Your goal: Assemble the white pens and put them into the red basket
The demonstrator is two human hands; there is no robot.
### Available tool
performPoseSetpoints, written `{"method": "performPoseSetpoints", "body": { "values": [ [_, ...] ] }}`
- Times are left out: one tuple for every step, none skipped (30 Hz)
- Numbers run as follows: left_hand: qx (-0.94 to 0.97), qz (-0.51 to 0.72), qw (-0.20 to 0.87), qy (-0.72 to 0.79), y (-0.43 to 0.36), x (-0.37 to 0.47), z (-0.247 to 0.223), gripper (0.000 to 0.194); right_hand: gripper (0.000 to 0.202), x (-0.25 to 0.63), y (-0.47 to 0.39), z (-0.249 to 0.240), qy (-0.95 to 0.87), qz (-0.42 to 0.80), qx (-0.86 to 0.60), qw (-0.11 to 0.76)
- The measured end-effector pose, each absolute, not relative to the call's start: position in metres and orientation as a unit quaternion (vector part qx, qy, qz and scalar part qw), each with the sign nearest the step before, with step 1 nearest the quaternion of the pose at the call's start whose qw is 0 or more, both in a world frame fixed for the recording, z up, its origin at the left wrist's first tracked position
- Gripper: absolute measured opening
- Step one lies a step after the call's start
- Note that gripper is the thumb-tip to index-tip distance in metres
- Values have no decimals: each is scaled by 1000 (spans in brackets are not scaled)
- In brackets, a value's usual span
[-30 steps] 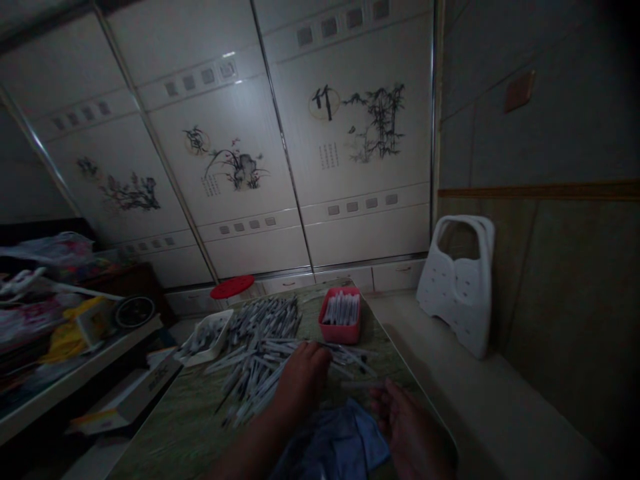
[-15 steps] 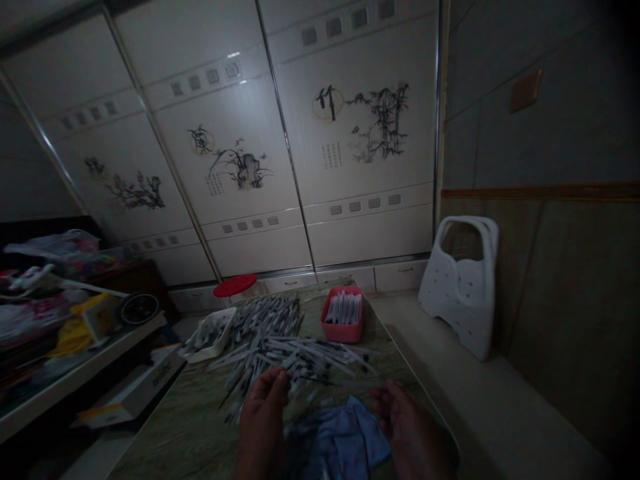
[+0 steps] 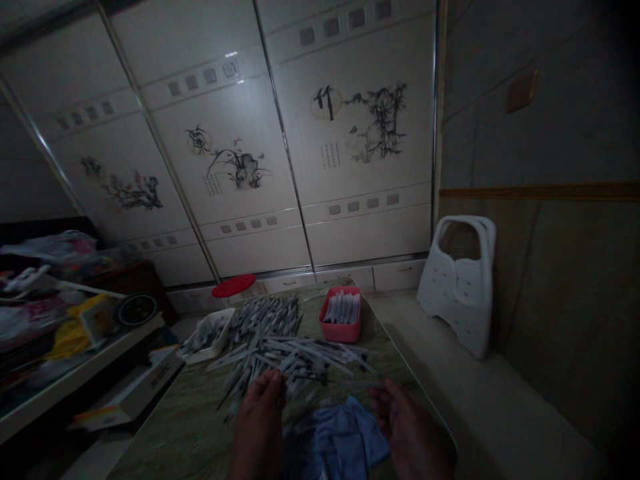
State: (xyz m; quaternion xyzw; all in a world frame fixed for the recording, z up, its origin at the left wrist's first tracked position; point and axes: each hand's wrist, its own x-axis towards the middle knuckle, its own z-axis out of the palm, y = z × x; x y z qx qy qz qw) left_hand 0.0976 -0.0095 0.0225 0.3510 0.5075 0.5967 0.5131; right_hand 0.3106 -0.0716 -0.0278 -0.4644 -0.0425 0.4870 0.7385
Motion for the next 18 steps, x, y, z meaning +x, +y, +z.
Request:
{"method": "performPoseSetpoints", "body": {
  "values": [
    [348,597,515,507,-10,98,22,29,47,311,-72,-28,-39,494,-463,734],
    [346,597,517,506,-10,98,22,29,48,311,-73,-27,-34,504,-462,729],
    [344,598,519,505,-10,99,22,28,49,311,-73,-27,-30,512,-461,724],
    [342,599,522,503,-10,99,21,28,49,312,-74,-27,-28,517,-459,722],
    [340,600,524,500,-10,100,21,27,49,312,-74,-26,-28,520,-457,721],
    [338,600,527,497,-10,100,20,26,49,312,-74,-26,-27,522,-455,721],
    [336,601,530,495,-9,101,19,26,50,312,-74,-26,-27,524,-454,720],
    [334,602,533,492,-9,101,18,25,51,311,-74,-25,-27,525,-453,720],
    [332,602,537,489,-9,102,17,25,52,311,-74,-25,-27,527,-452,719],
    [331,602,540,486,-9,104,16,24,53,310,-74,-24,-28,530,-451,718],
    [330,601,544,484,-9,105,16,25,53,310,-75,-23,-29,533,-449,716],
    [331,598,547,483,-10,107,15,25,54,309,-75,-22,-31,537,-447,715],
    [332,595,550,484,-11,109,15,25,55,309,-76,-21,-31,540,-445,714],
    [334,590,552,485,-13,112,15,26,56,308,-76,-19,-31,547,-439,713],
    [337,586,555,485,-15,115,14,27,56,307,-76,-18,-30,554,-430,713],
    [340,581,558,485,-17,118,13,28,57,306,-76,-17,-29,562,-418,713],
    [343,576,562,485,-19,122,13,30,56,305,-76,-17,-27,570,-406,714],
    [347,571,565,484,-22,126,11,32,55,303,-76,-17,-24,577,-395,714]
  ]
}}
